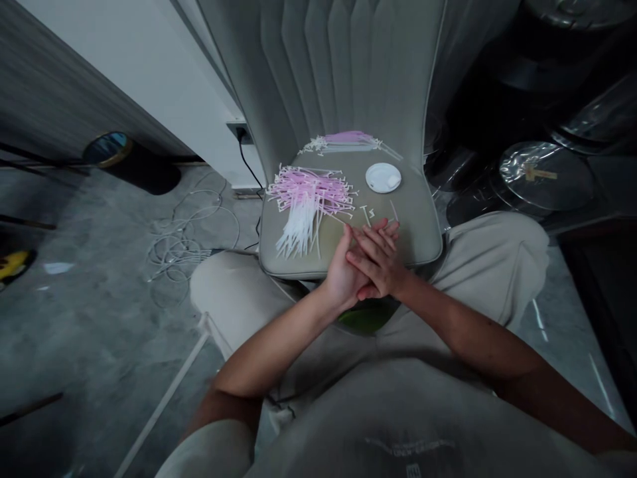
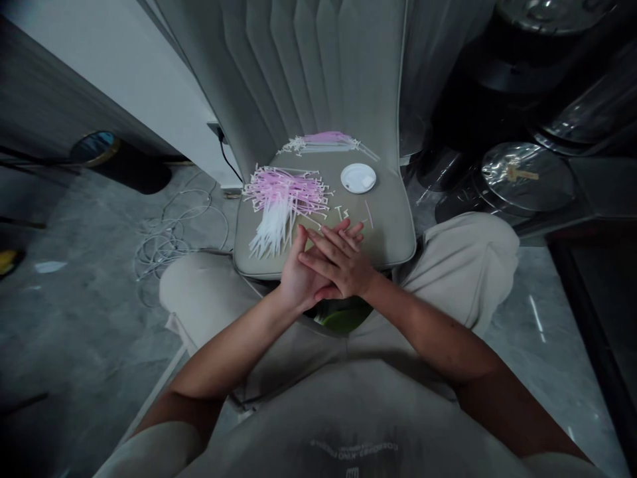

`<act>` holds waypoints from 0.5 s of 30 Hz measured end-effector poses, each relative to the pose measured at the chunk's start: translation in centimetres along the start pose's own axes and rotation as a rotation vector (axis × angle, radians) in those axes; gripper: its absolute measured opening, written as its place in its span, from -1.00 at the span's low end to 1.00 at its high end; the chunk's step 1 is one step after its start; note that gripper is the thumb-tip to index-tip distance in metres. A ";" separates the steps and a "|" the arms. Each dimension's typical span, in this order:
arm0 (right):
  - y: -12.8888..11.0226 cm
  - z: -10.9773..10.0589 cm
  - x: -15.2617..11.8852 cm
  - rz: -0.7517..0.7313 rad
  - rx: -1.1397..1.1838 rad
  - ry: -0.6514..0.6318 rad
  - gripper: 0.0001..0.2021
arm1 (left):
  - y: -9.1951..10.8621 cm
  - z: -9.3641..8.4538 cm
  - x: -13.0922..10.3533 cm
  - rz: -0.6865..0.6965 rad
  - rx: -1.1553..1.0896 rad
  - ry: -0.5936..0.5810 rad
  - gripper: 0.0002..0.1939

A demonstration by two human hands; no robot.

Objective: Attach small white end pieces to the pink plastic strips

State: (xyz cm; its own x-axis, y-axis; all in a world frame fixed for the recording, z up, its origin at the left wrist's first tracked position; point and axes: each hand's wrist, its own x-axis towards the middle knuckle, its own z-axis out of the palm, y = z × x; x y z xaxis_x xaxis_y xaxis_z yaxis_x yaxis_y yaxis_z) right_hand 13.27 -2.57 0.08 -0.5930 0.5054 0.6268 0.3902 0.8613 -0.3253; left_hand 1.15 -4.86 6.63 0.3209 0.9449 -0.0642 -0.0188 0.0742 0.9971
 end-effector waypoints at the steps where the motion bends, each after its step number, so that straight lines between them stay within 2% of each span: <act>1: 0.2 -0.3 0.2 -0.084 -0.026 0.066 -0.35 | 0.6 -0.1 -0.4 -0.063 -0.182 0.000 -0.16; 4: 0.0 -0.9 0.7 -0.209 -0.095 0.189 -0.38 | 1.7 0.3 -1.7 -0.210 -0.640 0.016 -0.14; 7: -0.5 -1.2 1.2 -0.266 -0.158 0.271 -0.35 | 1.7 1.2 -2.6 -0.213 -0.828 0.027 -0.22; 11: -1.6 -1.7 1.2 -0.277 -0.193 0.285 -0.33 | 1.3 2.1 -3.5 -0.154 -0.843 -0.003 -0.39; 15: -3.2 -1.9 -0.2 -0.213 -0.150 0.257 -0.40 | 0.0 2.8 -5.1 -0.112 -0.679 -0.013 -0.54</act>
State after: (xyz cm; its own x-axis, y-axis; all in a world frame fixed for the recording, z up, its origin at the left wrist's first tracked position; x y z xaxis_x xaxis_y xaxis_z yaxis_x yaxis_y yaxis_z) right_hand 13.42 -5.52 2.36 -0.4830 0.2692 0.8332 0.3873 0.9191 -0.0724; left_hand 2.18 -10.60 7.03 0.3667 0.9164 -0.1606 -0.5725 0.3583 0.7375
